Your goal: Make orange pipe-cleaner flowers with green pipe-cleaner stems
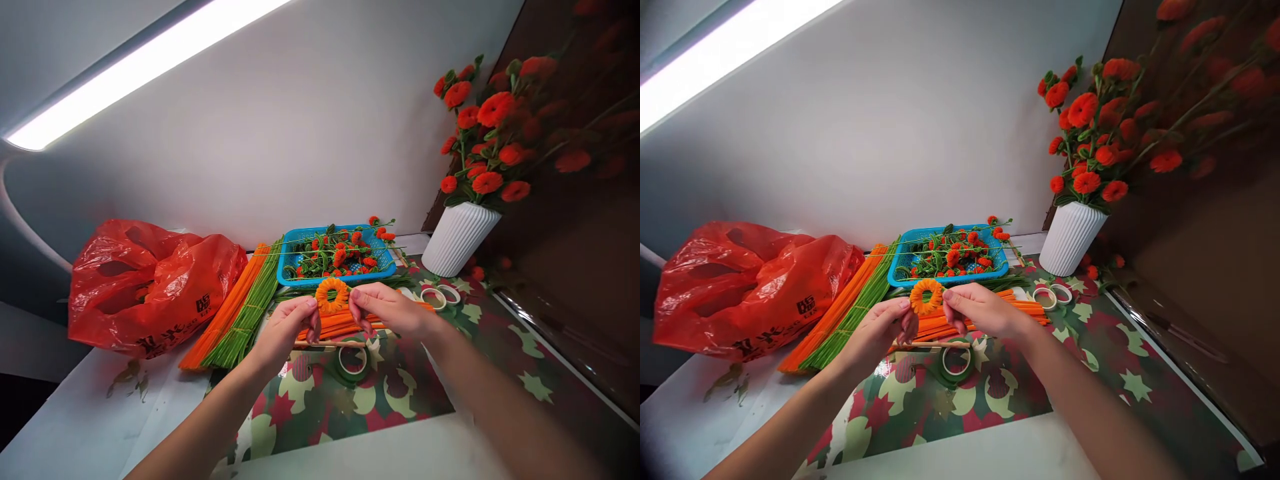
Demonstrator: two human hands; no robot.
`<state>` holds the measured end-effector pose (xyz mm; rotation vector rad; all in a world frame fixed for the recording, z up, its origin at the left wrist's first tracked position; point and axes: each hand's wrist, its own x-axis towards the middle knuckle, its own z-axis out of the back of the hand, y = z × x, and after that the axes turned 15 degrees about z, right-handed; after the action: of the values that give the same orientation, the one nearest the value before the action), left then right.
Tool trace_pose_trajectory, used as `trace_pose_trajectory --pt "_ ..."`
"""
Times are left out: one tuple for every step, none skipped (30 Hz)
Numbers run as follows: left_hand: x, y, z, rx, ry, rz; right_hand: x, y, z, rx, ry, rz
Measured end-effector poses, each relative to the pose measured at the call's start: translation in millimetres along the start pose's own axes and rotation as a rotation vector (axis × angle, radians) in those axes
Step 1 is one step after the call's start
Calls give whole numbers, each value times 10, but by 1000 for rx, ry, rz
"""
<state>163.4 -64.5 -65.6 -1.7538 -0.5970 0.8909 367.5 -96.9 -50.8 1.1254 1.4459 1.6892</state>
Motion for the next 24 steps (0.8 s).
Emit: trace_pose_trajectory --pt "-1 -23 12 -53 -13 5 11 -21 -33 29 -29 12" --pt "-3 -54 30 -121 -26 8 17 -37 -57 67 -38 14" --pt "-9 -89 53 -197 -41 5 19 -51 -72 114 -34 10" --pt "-17 -128 80 -266 -56 -4 19 -63 -81 167 -20 3" --pt "-27 -164 106 -322 -71 -19 16 -73 -87 217 -7 1" --pt "-38 -197 129 -355 -79 -35 12 -82 -91 257 2 3" --pt "-49 -221 147 -369 -81 -45 9 -91 -95 285 4 7" --pt "-59 -236 156 -376 -77 -52 7 -100 -100 304 2 10" --pt "-65 -240 156 -376 -67 -53 5 -109 -106 318 0 8" --pt "-68 -235 148 -373 -59 -54 4 -117 -113 327 -2 4" --pt "-64 -219 133 -370 -55 -61 4 -125 -120 336 -3 -3" --pt "-55 -195 114 -364 -56 -73 3 -132 -127 346 0 -9" --pt "-40 -163 93 -356 -64 -93 3 -139 -134 359 9 -13" --pt "-20 -125 72 -349 -77 -118 2 -145 -139 375 22 -15" --pt "4 -81 55 -347 -92 -144 1 -150 -144 390 36 -16" --pt "31 -33 42 -352 -108 -165 -2 -154 -147 405 49 -16" --pt "58 15 34 -360 -123 -180 -4 -157 -149 417 56 -15" --pt "82 61 31 -368 -139 -185 -7 -160 -151 426 56 -13" --pt "101 102 31 -365 -152 -183 -10 -161 -151 431 55 -13" --pt "113 134 35 -353 -168 -183 -11 -162 -150 434 56 -15" --pt "116 155 42 -327 -186 -185 -11 -161 -147 435 58 -19" --pt "110 163 51 -302 -201 -188 -10 -160 -142 433 53 -23" --pt "96 161 60 -271 -215 -192 -6 -157 -135 428 47 -29" --pt "75 151 70 -234 -229 -196 -2 -153 -126 420 38 -35"
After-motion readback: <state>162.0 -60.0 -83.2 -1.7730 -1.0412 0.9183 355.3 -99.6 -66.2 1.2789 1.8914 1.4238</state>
